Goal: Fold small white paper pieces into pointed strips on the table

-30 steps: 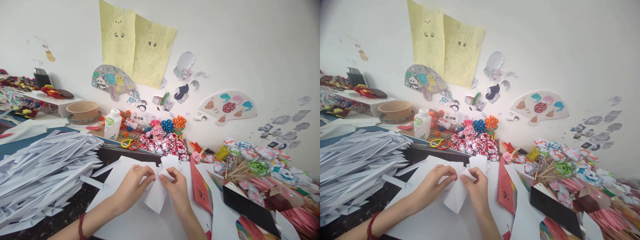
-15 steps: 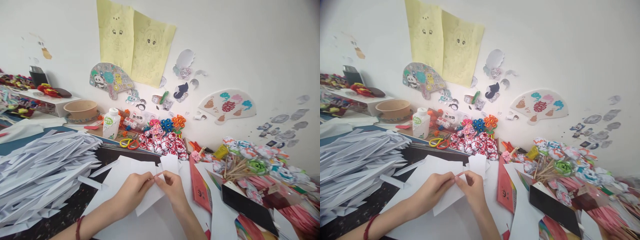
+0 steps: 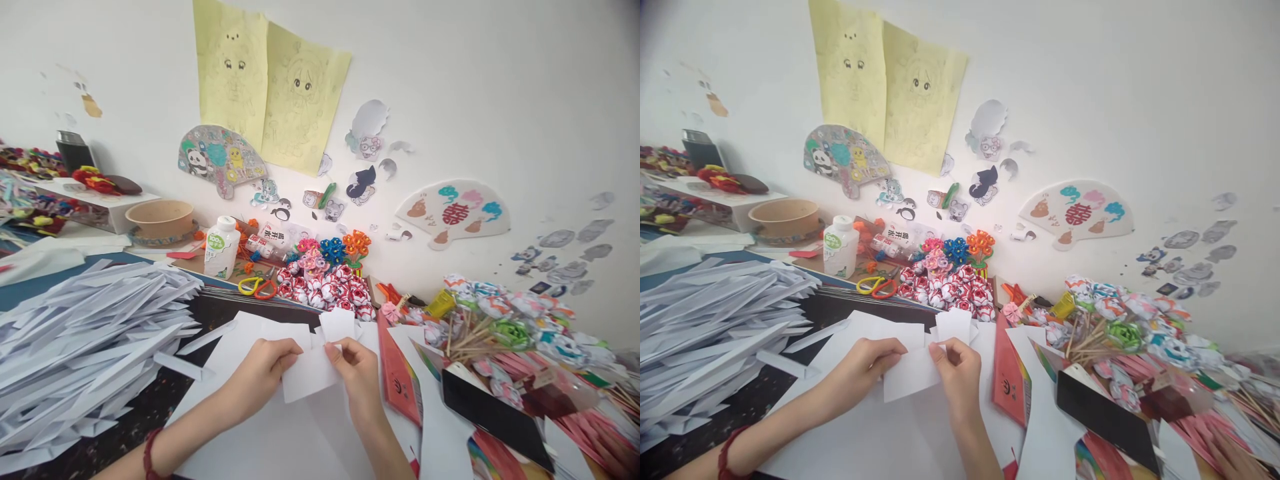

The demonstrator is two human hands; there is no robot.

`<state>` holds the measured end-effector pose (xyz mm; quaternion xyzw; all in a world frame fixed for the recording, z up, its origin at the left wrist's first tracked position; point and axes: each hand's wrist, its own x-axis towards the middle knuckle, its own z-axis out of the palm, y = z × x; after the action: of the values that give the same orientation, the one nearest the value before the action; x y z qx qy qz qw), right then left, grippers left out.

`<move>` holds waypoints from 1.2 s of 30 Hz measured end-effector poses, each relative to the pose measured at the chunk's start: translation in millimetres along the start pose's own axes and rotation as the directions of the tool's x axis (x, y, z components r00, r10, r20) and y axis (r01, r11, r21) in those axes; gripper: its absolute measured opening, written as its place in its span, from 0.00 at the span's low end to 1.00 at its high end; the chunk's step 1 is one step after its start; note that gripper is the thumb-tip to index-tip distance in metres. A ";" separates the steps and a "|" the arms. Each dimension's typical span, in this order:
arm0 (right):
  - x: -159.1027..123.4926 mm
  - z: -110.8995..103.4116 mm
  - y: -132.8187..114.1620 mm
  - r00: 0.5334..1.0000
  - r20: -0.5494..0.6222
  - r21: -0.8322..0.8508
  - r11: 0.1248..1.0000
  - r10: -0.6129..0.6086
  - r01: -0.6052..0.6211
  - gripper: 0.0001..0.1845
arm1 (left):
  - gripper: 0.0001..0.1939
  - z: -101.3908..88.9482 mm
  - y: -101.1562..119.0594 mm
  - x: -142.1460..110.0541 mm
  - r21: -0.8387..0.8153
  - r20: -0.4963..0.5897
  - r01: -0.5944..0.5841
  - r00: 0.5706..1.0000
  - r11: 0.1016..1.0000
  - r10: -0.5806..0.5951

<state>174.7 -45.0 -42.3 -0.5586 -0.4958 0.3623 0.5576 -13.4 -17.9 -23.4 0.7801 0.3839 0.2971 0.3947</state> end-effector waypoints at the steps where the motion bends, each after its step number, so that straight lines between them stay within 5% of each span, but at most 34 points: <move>1: 0.1 -0.5 0.8 1.000 0.001 -0.012 1.000 -0.006 0.006 0.16 | 0.13 -0.2 -1.2 0.5 -0.030 0.013 0.035 0.999 0.999 -0.035; 4: 0.1 -0.1 2.0 0.999 0.034 -0.066 0.998 -0.022 0.024 0.18 | 0.14 -0.5 -3.4 2.4 -0.040 0.025 0.102 0.995 0.994 -0.101; 13: -4.7 16.4 -0.3 0.971 0.222 -0.100 0.989 -0.083 0.108 0.18 | 0.13 6.6 1.7 -0.2 0.007 0.010 0.030 0.999 1.000 -0.030; 28: -18.7 22.2 -14.2 0.981 0.032 -0.174 0.965 -0.192 0.195 0.13 | 0.09 22.5 7.0 -0.1 0.063 -0.034 0.048 0.998 0.997 -0.045; 36: -12.9 6.4 -18.1 0.982 -0.073 -0.168 0.973 -0.173 0.158 0.14 | 0.07 18.1 5.2 2.5 0.121 -0.007 0.041 0.999 0.992 -0.040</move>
<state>162.7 -57.7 -27.2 -0.5739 -0.5435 0.2484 0.5599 3.7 -24.8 -27.9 0.7940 0.4179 0.2670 0.3515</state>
